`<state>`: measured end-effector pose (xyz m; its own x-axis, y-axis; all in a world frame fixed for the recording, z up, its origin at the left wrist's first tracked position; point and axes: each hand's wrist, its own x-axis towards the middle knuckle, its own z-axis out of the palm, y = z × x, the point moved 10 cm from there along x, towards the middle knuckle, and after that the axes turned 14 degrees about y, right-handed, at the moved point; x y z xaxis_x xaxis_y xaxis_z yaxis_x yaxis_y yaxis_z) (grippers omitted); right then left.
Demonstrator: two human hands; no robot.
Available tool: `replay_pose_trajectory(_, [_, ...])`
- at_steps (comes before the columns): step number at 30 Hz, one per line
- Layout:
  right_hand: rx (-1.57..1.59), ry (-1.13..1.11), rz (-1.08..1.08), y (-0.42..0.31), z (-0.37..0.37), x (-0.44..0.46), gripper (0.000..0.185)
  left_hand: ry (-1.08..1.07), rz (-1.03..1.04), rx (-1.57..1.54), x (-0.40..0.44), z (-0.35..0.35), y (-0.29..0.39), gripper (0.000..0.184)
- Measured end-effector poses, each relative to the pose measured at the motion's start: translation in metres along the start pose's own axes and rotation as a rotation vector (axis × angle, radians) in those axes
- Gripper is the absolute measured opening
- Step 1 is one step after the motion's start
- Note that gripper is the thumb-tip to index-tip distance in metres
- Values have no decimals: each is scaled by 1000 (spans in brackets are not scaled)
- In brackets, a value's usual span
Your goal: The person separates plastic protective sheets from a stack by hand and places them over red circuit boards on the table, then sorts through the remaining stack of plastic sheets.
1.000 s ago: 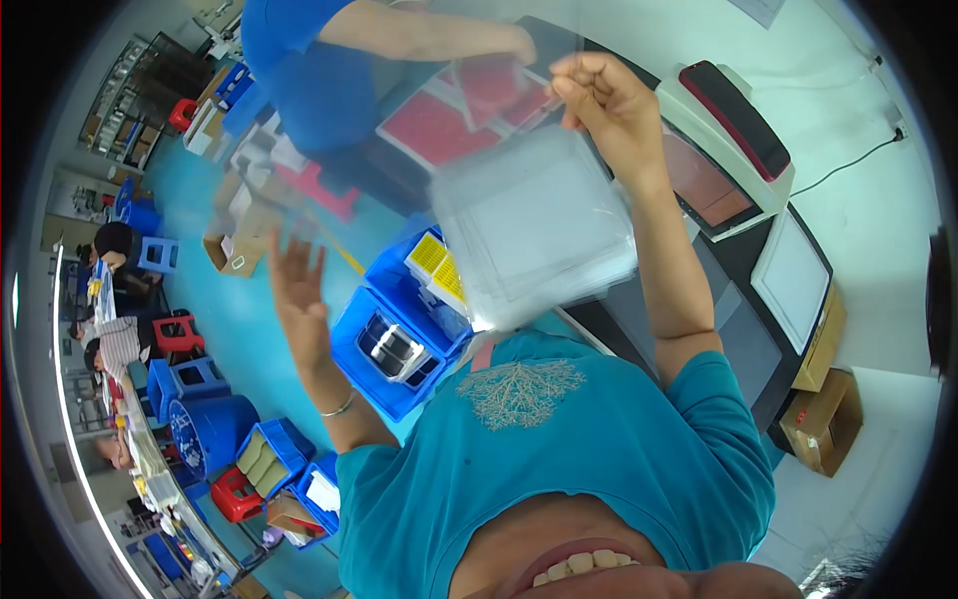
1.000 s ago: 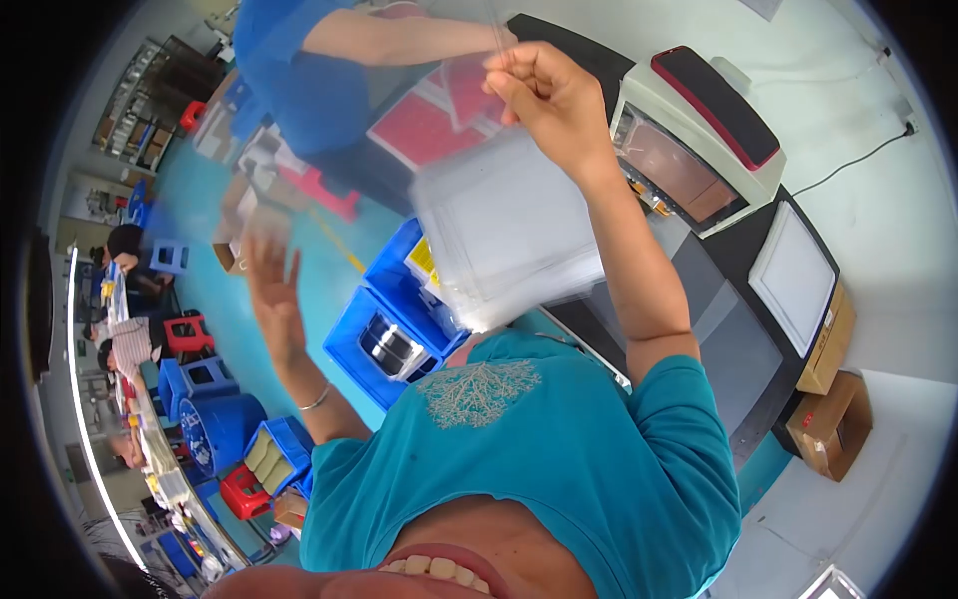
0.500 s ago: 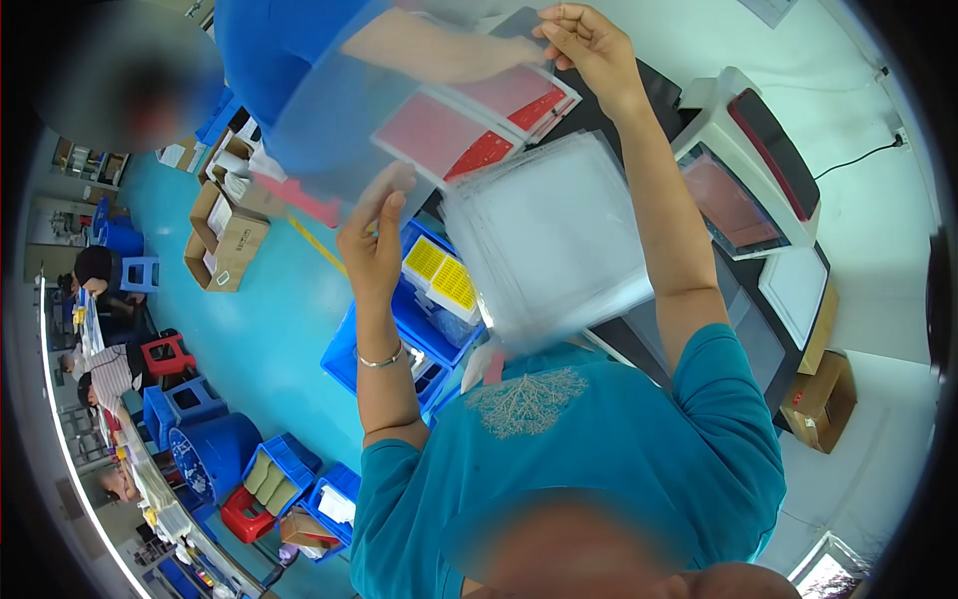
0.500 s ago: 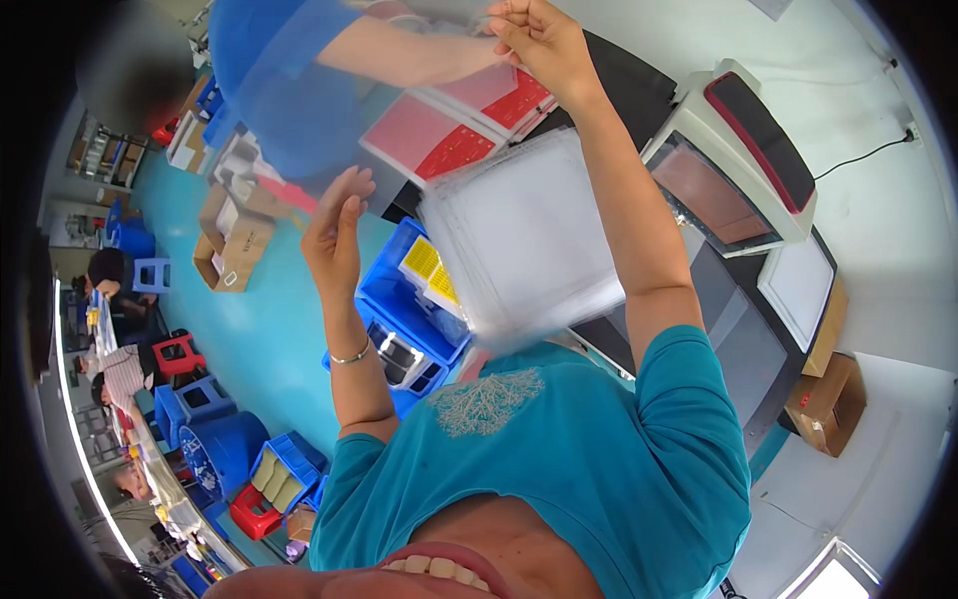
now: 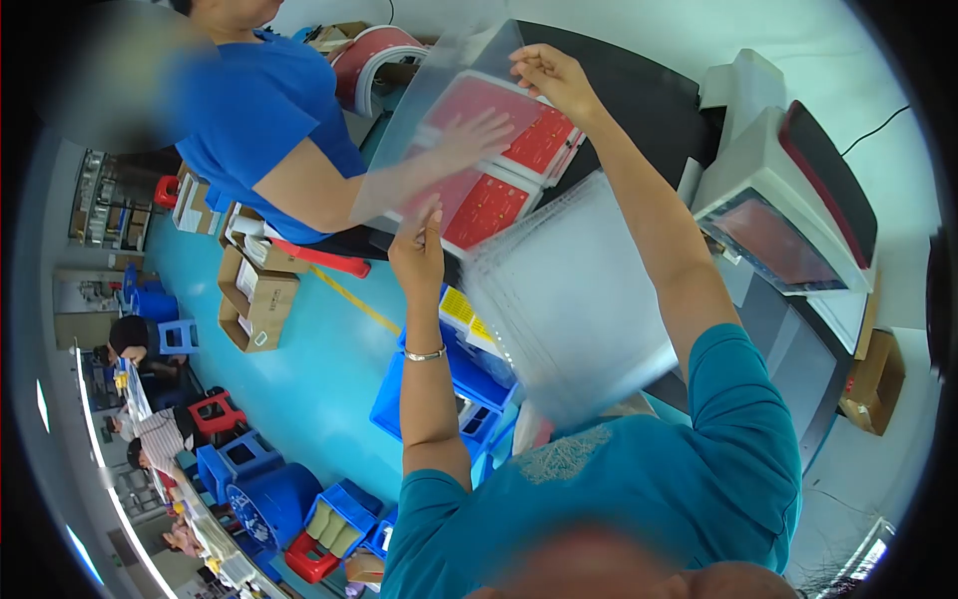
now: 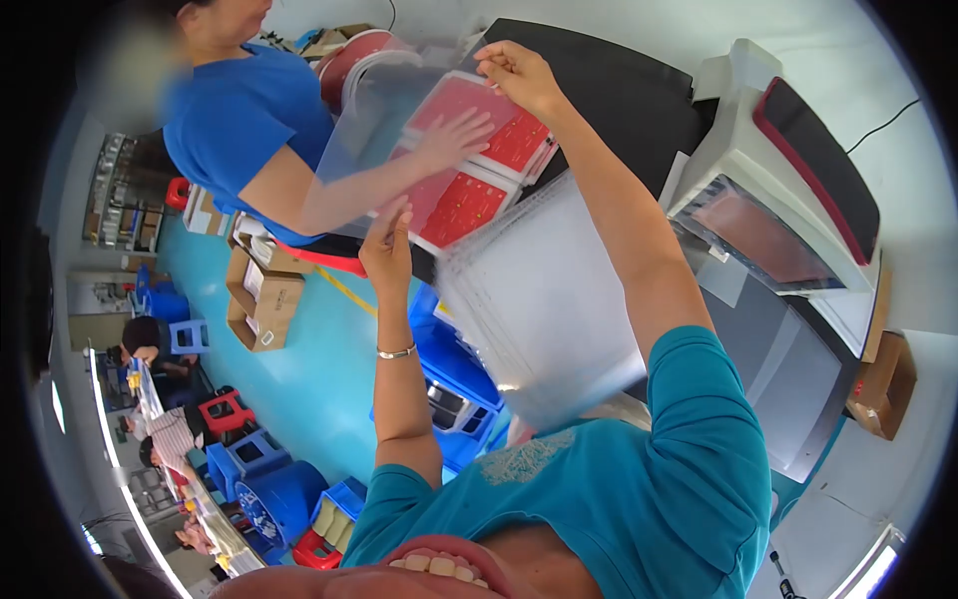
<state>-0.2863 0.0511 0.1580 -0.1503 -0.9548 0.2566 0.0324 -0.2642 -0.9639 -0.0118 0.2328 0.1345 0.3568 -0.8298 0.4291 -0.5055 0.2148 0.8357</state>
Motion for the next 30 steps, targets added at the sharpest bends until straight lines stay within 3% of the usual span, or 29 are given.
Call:
replay_pose_trajectory(4, [29,1,-60,26,12,22,21,-17,83,99,6,19,-20,24])
replay_pose_trajectory(10, [67,44,-25,53,22,37,23,-49,35,222,4,36,-36,24])
replay_pose_trajectory(13, [69,71,-64,63,27,50,20,-23,89,144,6,39,-39,26])
replay_pose_trajectory(21, [245,-32,-21,85,46,66,19,-4,17,249,6,44,-44,25])
replay_pose_trajectory(30, [189,15,-89,86,47,63,21,6,-14,253,4,45,-65,24])
